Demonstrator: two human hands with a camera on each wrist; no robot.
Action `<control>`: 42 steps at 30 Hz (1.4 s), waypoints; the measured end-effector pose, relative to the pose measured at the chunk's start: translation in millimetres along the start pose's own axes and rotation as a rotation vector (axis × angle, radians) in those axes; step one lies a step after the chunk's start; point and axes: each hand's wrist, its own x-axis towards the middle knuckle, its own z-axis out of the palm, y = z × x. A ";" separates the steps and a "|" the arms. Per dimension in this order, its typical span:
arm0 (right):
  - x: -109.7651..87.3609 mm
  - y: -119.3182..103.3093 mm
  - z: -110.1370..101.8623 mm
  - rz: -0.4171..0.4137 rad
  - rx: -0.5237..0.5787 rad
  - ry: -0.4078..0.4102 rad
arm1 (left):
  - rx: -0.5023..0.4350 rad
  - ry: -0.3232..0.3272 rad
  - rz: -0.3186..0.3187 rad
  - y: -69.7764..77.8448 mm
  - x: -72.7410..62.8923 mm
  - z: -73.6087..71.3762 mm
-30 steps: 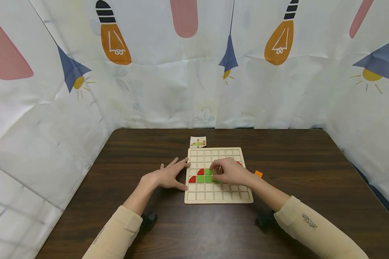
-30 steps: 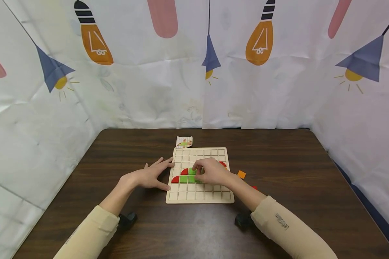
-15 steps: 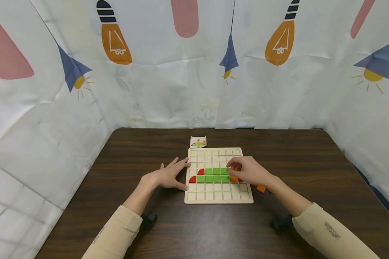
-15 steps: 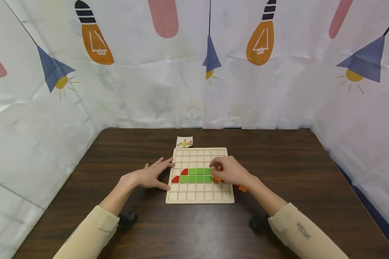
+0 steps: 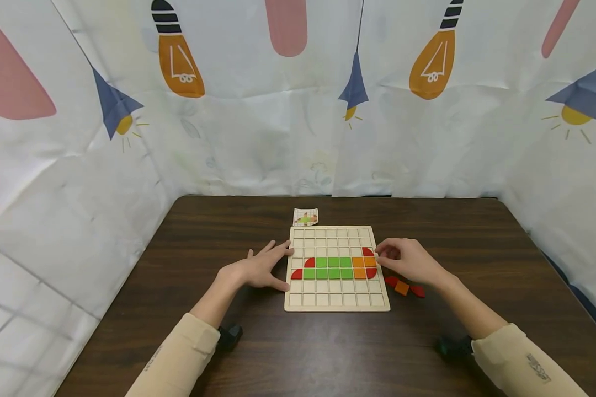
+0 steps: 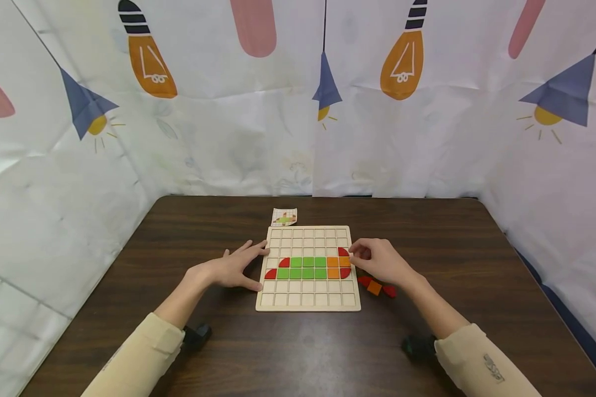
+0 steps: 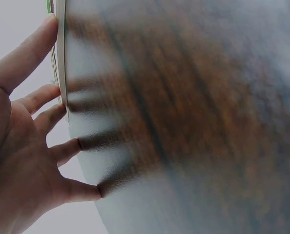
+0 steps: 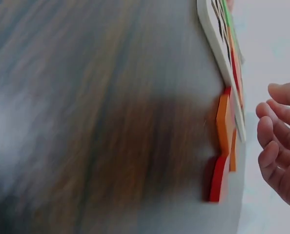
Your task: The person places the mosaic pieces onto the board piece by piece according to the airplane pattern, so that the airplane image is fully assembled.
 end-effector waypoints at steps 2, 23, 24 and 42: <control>-3.2 4.2 -2.3 0.017 0.005 0.006 | 0.000 -0.001 0.000 0.2 0.2 -0.2; -27.0 24.9 -22.4 0.092 -0.053 -0.035 | 0.015 -0.003 -0.001 0.7 1.0 -2.4; -27.1 24.4 -22.2 0.093 -0.054 -0.042 | 0.014 -0.003 0.000 0.6 1.1 -2.4; -25.5 26.4 -19.2 0.094 -0.073 -0.061 | 0.017 -0.005 0.005 0.3 0.8 -1.8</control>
